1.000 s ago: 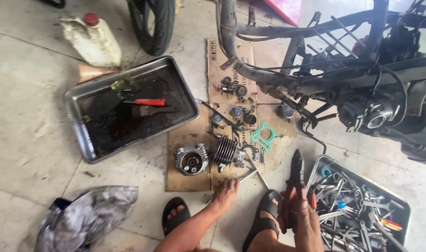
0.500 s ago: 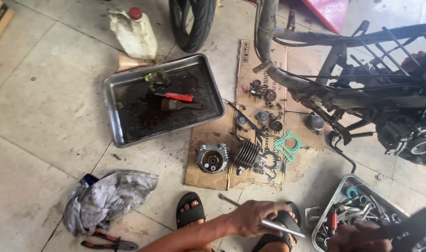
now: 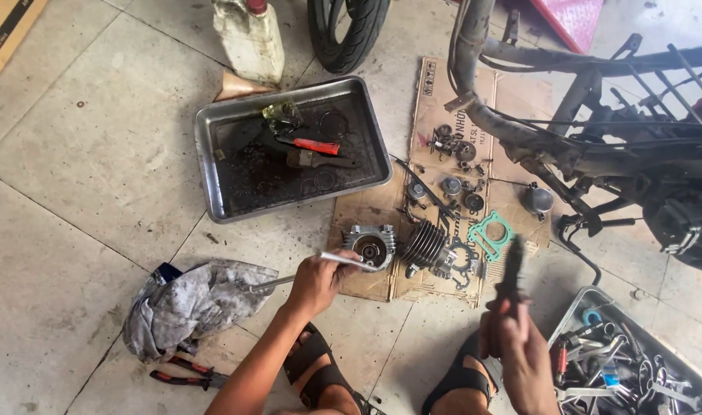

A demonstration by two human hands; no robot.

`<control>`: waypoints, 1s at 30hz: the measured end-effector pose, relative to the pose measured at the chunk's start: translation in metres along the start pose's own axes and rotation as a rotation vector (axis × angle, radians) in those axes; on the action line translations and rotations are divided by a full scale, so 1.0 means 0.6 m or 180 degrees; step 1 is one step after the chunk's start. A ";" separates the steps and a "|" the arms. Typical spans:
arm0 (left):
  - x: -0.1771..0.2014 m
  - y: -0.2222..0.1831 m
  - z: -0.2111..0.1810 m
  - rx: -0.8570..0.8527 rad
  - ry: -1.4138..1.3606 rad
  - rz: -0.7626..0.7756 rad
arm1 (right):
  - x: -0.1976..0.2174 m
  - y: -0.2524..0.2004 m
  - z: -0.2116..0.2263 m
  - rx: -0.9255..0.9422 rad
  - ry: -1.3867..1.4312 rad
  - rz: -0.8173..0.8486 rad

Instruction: Disassembling and inspecting motorcycle engine components using hand tools on a workshop floor

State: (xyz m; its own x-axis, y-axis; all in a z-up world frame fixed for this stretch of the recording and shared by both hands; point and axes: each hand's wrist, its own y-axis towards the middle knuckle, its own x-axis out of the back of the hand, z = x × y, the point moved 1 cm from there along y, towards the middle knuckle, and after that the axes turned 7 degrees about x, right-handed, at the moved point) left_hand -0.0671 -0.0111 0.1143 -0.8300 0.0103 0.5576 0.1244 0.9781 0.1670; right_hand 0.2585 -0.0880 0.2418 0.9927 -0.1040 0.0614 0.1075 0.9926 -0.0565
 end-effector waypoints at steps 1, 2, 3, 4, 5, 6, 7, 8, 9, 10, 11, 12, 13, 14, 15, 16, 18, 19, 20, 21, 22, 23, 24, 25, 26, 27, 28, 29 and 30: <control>-0.012 0.004 0.023 -0.0132 0.0291 -0.0207 | -0.006 0.010 -0.004 -0.0302 -0.0730 0.0137; -0.024 0.008 0.045 -0.0262 0.0584 -0.0414 | -0.011 0.021 -0.009 -0.0602 -0.1460 0.0267; -0.026 0.010 0.048 -0.0265 0.0565 -0.0422 | -0.024 0.024 0.003 -0.0596 -0.1479 0.0262; -0.029 0.012 0.052 -0.0276 0.0755 -0.0477 | -0.037 0.028 0.013 -0.0652 -0.1833 0.0333; -0.032 0.013 0.055 -0.0281 0.0949 -0.0527 | -0.049 0.030 0.023 -0.0716 -0.2183 0.0407; -0.036 0.016 0.053 -0.0277 0.0934 -0.0529 | -0.055 0.029 0.030 -0.0719 -0.2198 0.0406; -0.036 0.018 0.053 -0.0200 0.0821 -0.0505 | -0.064 0.028 0.036 -0.0784 -0.2262 0.0437; -0.037 0.020 0.053 -0.0124 0.0706 -0.0480 | -0.072 0.026 0.042 -0.0849 -0.2325 0.0468; -0.034 0.021 0.055 -0.0120 0.0705 -0.0493 | -0.075 0.024 0.041 -0.0840 -0.2332 0.0476; -0.033 0.022 0.056 -0.0192 0.1022 -0.0355 | -0.077 0.023 0.041 -0.0820 -0.2303 0.0492; -0.032 0.023 0.058 -0.0264 0.1342 -0.0213 | -0.080 0.020 0.041 -0.0801 -0.2270 0.0506; -0.030 0.023 0.052 -0.0261 0.1344 -0.0224 | -0.083 0.020 0.043 -0.0792 -0.2272 0.0513; -0.028 0.023 0.046 -0.0247 0.1309 -0.0150 | -0.085 0.019 0.045 -0.0755 -0.2274 0.0509; -0.026 0.024 0.041 -0.0233 0.1275 -0.0075 | -0.088 0.018 0.046 -0.0718 -0.2276 0.0505; -0.030 0.024 0.044 -0.0230 0.1273 -0.0076 | -0.095 0.020 0.056 -0.0719 -0.2279 0.0506; -0.033 0.024 0.048 -0.0278 0.1266 -0.0081 | -0.102 0.021 0.065 -0.0817 -0.2251 0.0575; -0.043 0.028 0.056 -0.0332 0.1256 -0.0100 | -0.109 0.023 0.074 -0.0900 -0.2231 0.0639; -0.049 0.029 0.062 -0.0363 0.1347 -0.0044 | -0.111 0.024 0.074 -0.0742 -0.2285 0.0726; -0.054 0.030 0.067 -0.0394 0.1438 0.0012 | -0.113 0.024 0.075 -0.0582 -0.2338 0.0812; -0.055 0.030 0.067 -0.0391 0.1443 0.0004 | -0.115 0.027 0.071 -0.0575 -0.2337 0.0818; -0.055 0.030 0.066 -0.0437 0.1426 0.0027 | -0.118 0.030 0.070 -0.0271 -0.2651 0.0945; -0.054 0.032 0.066 -0.0483 0.1413 0.0039 | -0.122 0.035 0.068 0.0053 -0.2959 0.1068; -0.054 0.033 0.063 -0.0481 0.1422 0.0019 | -0.130 0.040 0.071 0.0074 -0.2958 0.1076; -0.055 0.034 0.060 -0.0497 0.1382 0.0021 | -0.139 0.045 0.075 0.0333 -0.3281 0.1079; -0.055 0.035 0.057 -0.0513 0.1342 0.0023 | -0.148 0.049 0.078 0.0596 -0.3602 0.1077; -0.067 0.033 0.068 -0.0508 0.1349 0.0008 | -0.161 0.050 0.084 0.0612 -0.3601 0.1085; -0.079 0.030 0.078 -0.0555 0.1433 0.0050 | -0.175 0.051 0.092 0.1072 -0.3549 0.1068; -0.090 0.030 0.089 -0.0607 0.1523 0.0085 | -0.190 0.053 0.101 0.1540 -0.3481 0.1038; -0.093 0.022 0.080 -0.0609 0.1537 0.0065 | -0.184 0.061 0.076 0.1566 -0.3473 0.1039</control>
State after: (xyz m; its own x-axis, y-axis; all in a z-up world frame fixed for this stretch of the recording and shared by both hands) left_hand -0.0455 0.0110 0.0464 -0.4864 -0.1124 0.8664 0.2725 0.9227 0.2727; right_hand 0.1502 -0.0372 0.2785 0.3791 0.0250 0.9250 -0.4020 0.9048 0.1403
